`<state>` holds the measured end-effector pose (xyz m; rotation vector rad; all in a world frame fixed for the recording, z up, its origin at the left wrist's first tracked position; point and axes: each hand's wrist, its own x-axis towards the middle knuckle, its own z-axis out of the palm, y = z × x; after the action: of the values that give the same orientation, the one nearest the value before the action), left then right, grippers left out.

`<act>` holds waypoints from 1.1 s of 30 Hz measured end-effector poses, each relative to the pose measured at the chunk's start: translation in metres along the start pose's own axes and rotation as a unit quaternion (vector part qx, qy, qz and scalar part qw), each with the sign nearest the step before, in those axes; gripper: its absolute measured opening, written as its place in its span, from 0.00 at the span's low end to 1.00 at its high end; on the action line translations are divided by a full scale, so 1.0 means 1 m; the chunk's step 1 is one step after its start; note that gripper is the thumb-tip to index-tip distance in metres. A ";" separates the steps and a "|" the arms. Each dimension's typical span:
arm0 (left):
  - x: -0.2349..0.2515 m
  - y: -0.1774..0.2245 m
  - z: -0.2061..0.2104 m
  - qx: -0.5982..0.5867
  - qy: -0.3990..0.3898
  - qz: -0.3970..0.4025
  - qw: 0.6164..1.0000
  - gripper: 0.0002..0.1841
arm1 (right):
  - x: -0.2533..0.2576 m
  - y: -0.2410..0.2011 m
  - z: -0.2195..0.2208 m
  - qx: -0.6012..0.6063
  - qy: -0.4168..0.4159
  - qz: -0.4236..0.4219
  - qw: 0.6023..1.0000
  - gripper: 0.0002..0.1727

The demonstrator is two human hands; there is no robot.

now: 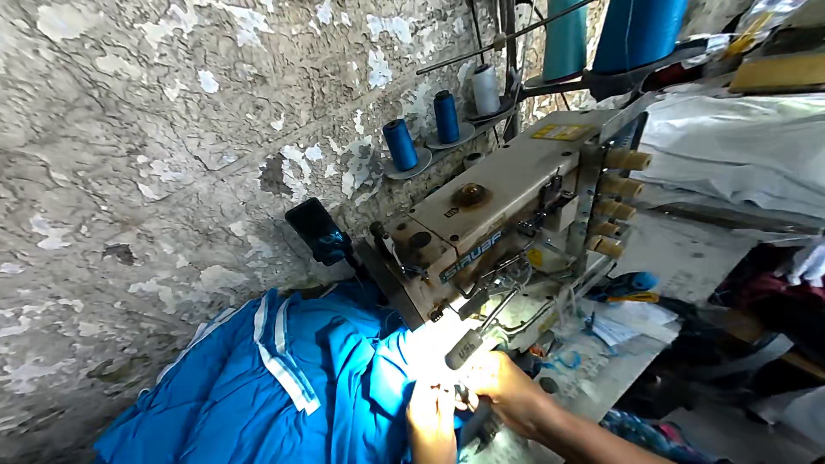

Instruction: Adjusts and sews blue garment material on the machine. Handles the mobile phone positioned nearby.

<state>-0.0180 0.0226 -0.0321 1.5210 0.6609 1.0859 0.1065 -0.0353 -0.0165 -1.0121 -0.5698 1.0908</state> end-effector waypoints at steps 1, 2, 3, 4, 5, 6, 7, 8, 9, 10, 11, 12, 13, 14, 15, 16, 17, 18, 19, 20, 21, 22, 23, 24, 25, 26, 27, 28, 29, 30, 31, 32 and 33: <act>0.000 -0.001 -0.001 0.018 0.003 0.010 1.000 0.08 | 0.000 0.000 0.000 -0.026 0.005 -0.018 0.999 0.11; 0.001 -0.003 -0.002 0.042 0.007 0.029 0.999 0.07 | 0.000 0.000 0.000 -0.047 0.013 -0.035 0.998 0.10; 0.001 -0.004 -0.003 0.073 0.013 0.053 0.996 0.06 | 0.000 -0.002 0.001 -0.055 0.020 -0.049 0.997 0.09; 0.001 -0.004 -0.003 0.101 0.022 0.072 0.992 0.04 | 0.000 -0.002 0.002 -0.062 0.028 -0.058 0.996 0.09; 0.000 -0.004 -0.003 0.121 0.030 0.085 0.989 0.04 | 0.000 -0.002 0.002 -0.071 0.033 -0.067 0.995 0.08; 0.000 -0.003 -0.002 0.126 0.037 0.093 0.987 0.03 | 0.000 -0.002 0.002 -0.083 0.036 -0.075 0.993 0.07; 0.000 -0.003 -0.001 0.118 0.044 0.093 0.988 0.03 | -0.001 -0.001 0.002 -0.101 0.041 -0.086 0.990 0.06; -0.001 -0.003 0.001 0.099 0.052 0.083 0.990 0.03 | -0.002 0.000 0.002 -0.127 0.047 -0.103 0.985 0.05; -0.001 -0.002 0.002 0.063 0.058 0.061 0.994 0.04 | -0.004 0.001 0.001 -0.160 0.052 -0.121 0.978 0.04; -0.002 0.000 0.004 0.018 0.062 0.027 0.998 0.06 | -0.006 0.001 0.002 -0.191 0.058 -0.137 0.970 0.05; -0.003 0.004 0.005 -0.027 0.067 -0.010 0.997 0.08 | -0.009 0.002 0.003 -0.208 0.062 -0.153 0.964 0.05; -0.003 0.009 0.007 -0.065 0.072 -0.046 0.994 0.10 | -0.011 0.005 0.004 -0.212 0.059 -0.173 0.960 0.05; -0.003 0.014 0.008 -0.095 0.077 -0.076 0.990 0.11 | -0.013 0.008 0.004 -0.210 0.049 -0.200 0.956 0.05; -0.003 0.019 0.010 -0.126 0.082 -0.105 0.983 0.13 | -0.013 0.014 0.003 -0.206 0.036 -0.240 0.948 0.06; -0.003 0.025 0.011 -0.160 0.086 -0.134 0.974 0.15 | -0.011 0.022 0.002 -0.207 0.024 -0.288 0.935 0.08; -0.003 0.030 0.013 -0.196 0.092 -0.162 0.963 0.16 | -0.007 0.028 0.001 -0.220 0.024 -0.334 0.916 0.09; -0.002 0.034 0.015 -0.229 0.096 -0.188 0.950 0.18 | -0.005 0.031 0.001 -0.241 0.034 -0.370 0.897 0.10; -0.002 0.037 0.015 -0.260 0.099 -0.213 0.937 0.19 | -0.004 0.033 0.001 -0.261 0.051 -0.396 0.879 0.11; -0.002 0.039 0.015 -0.287 0.097 -0.234 0.924 0.20 | -0.003 0.033 0.002 -0.279 0.066 -0.415 0.864 0.12; -0.004 0.040 0.015 -0.309 0.090 -0.251 0.913 0.21 | -0.003 0.032 0.002 -0.292 0.078 -0.428 0.852 0.12; -0.005 0.041 0.014 -0.329 0.084 -0.264 0.903 0.22 | -0.002 0.031 0.003 -0.302 0.085 -0.438 0.842 0.13; -0.005 0.042 0.013 -0.344 0.078 -0.277 0.894 0.23 | -0.002 0.030 0.002 -0.311 0.087 -0.446 0.835 0.13; -0.006 0.044 0.014 -0.354 0.074 -0.288 0.887 0.25 | -0.002 0.029 0.002 -0.318 0.087 -0.452 0.829 0.13; -0.006 0.045 0.013 -0.366 0.066 -0.294 0.881 0.26 | -0.003 0.028 0.002 -0.323 0.086 -0.454 0.826 0.13; -0.007 0.045 0.012 -0.376 0.053 -0.299 0.875 0.26 | -0.004 0.027 0.002 -0.323 0.084 -0.454 0.826 0.12; -0.007 0.045 0.012 -0.385 0.043 -0.305 0.870 0.27 | -0.005 0.026 0.002 -0.323 0.083 -0.454 0.826 0.12; -0.007 0.046 0.013 -0.393 0.039 -0.310 0.864 0.27 | -0.005 0.024 0.002 -0.324 0.087 -0.455 0.825 0.12; -0.008 0.047 0.014 -0.403 0.039 -0.314 0.859 0.28 | -0.005 0.023 0.002 -0.326 0.088 -0.454 0.824 0.12; -0.008 0.047 0.015 -0.414 0.040 -0.314 0.853 0.27 | -0.005 0.022 0.001 -0.326 0.087 -0.455 0.824 0.11; -0.008 0.046 0.016 -0.420 0.045 -0.313 0.851 0.27 | -0.006 0.021 0.001 -0.326 0.088 -0.456 0.824 0.11; -0.008 0.045 0.017 -0.423 0.050 -0.311 0.850 0.25 | -0.006 0.020 0.000 -0.325 0.085 -0.457 0.823 0.10; -0.009 0.043 0.017 -0.425 0.053 -0.304 0.851 0.24 | -0.006 0.019 -0.002 -0.323 0.082 -0.460 0.823 0.09; -0.009 0.040 0.017 -0.424 0.051 -0.294 0.855 0.23 | -0.007 0.018 -0.002 -0.320 0.078 -0.465 0.822 0.08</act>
<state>-0.0125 -0.0029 0.0043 0.4441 0.5479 0.8007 0.0978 -0.0402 -0.0327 -1.1608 -1.1765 -0.0904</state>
